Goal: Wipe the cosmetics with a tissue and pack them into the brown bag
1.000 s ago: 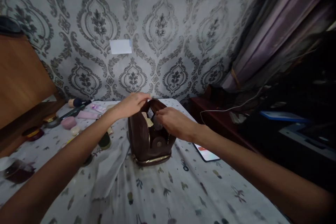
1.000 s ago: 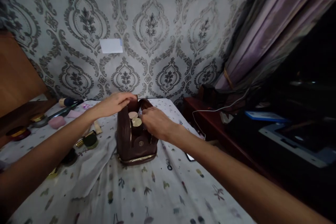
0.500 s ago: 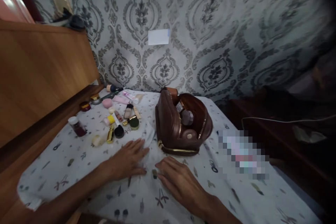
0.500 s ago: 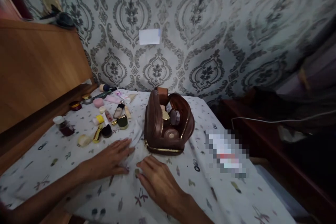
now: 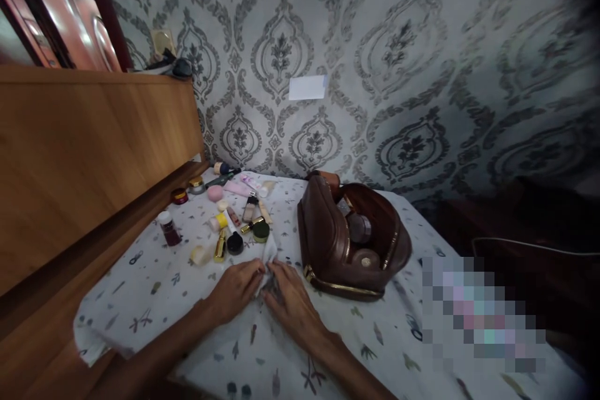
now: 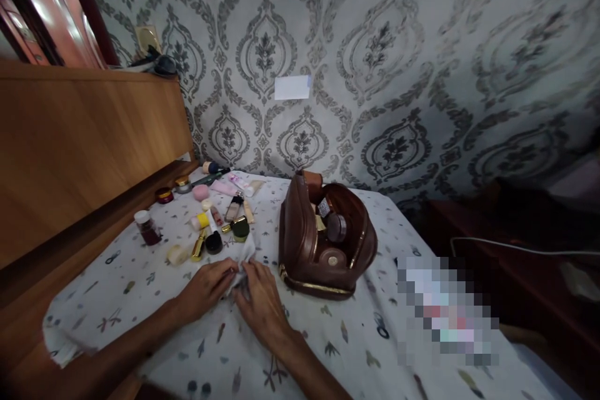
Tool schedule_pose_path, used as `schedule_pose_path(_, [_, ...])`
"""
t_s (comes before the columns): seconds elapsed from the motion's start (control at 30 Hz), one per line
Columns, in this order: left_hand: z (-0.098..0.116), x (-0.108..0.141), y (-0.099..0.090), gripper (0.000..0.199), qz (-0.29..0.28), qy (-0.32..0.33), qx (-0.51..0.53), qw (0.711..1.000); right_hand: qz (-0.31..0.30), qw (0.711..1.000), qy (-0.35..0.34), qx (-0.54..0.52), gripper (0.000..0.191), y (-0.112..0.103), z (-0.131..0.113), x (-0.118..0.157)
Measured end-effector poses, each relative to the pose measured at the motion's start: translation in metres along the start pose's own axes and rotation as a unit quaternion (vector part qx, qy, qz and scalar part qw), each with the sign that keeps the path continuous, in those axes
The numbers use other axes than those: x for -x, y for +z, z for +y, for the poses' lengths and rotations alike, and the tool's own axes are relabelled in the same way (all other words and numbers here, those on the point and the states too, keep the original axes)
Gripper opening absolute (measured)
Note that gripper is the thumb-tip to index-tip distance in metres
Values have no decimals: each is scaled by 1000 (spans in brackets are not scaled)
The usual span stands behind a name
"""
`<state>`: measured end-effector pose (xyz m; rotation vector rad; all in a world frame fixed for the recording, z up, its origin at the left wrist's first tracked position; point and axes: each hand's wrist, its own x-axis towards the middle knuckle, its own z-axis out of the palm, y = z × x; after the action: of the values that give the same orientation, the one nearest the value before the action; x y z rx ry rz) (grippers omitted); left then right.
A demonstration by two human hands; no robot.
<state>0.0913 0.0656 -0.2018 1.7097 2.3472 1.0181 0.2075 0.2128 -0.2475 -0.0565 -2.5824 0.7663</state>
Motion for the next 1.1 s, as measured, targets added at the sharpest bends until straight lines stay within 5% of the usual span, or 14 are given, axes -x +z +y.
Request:
schedule_pose_path(0.33, [-2, -5, -22, 23, 15, -22, -68, 997, 47, 998, -40, -14, 39, 4, 6, 4])
schedule_pose_path(0.53, [-38, -77, -56, 21, 31, -154, -171, 973, 78, 994, -49, -51, 33, -1, 1, 3])
schedule_pose_path(0.73, [-68, -151, -50, 35, -13, -247, -229, 941, 66, 994, -10, -88, 26, -9, -7, 0])
schedule_pose_path(0.93, [-85, -176, -36, 45, -80, -294, -246, 920, 37, 988, 53, -143, 24, -22, -15, -2])
schedule_pose_path(1.1, [-99, -174, -44, 43, -78, -271, -236, 930, 57, 971, 88, -213, 20, -29, -18, -5])
